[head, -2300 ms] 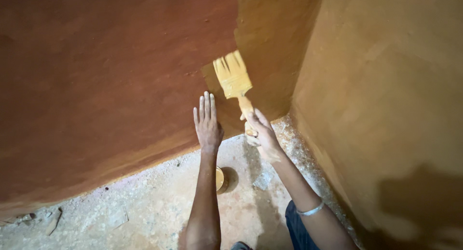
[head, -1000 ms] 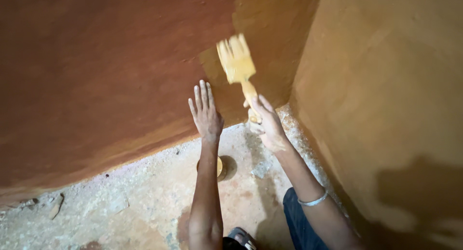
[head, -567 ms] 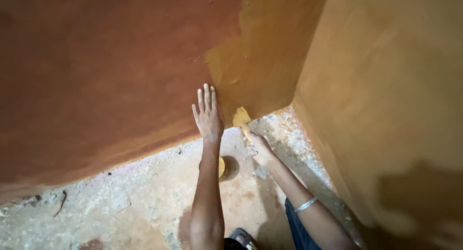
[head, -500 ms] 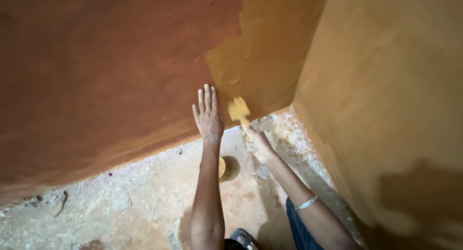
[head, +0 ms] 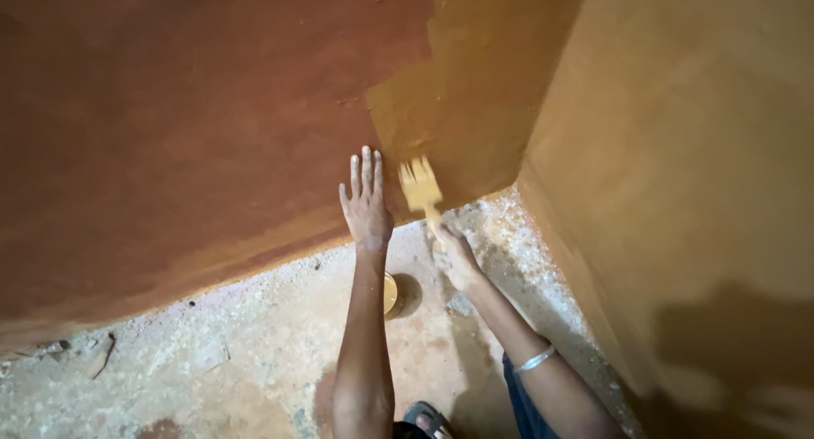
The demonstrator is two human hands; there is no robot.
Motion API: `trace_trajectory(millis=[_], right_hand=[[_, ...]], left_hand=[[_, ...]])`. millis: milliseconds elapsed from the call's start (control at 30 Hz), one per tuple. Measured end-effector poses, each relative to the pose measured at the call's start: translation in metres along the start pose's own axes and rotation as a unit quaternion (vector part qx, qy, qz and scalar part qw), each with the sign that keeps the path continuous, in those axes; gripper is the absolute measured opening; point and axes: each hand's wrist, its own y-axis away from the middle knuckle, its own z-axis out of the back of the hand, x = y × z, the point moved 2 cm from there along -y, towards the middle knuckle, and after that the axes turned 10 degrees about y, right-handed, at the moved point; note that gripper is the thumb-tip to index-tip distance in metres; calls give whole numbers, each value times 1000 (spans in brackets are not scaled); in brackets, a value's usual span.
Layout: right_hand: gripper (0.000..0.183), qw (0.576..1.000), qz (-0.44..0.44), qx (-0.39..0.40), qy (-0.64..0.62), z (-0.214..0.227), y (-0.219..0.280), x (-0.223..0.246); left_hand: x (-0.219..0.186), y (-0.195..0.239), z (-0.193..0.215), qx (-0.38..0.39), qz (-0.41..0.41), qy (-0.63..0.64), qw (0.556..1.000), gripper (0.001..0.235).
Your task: The person paints a wall using a brush and a small container of paint. They repeatedly dip the brush into the container and apply paint to the wall surface in vertical strokes.
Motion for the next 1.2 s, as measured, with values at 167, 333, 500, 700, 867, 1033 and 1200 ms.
trace_trajectory(millis=[167,333,500,700,867,1033,1200], right_hand=[[25,1000,-13,22,-13,7,-8,-13],[30,993,112,37,24,-27,44,79],[26,981,173,83,-31,-43,56,107],[28,999,30,3,11,6,15,26],[33,997,-10,-38,61,28,18,23],[27,989,138,11,50,-2,57,127],[27,981,173,84,-2,-17,69,162]], left_hand=[[-2,3,-3,12,1,21,1000,108],[0,0,-6,16,5,56,998,107],[0,4,-9,-41,-14,51,998,101],[-8,-4,-7,-36,-21,82,996,99],[-28,-6,-15,-43,-43,41,997,100],[-38,-11,-14,-72,-41,65,994,99],[-33,-10,-9,-49,-8,75,996,100]])
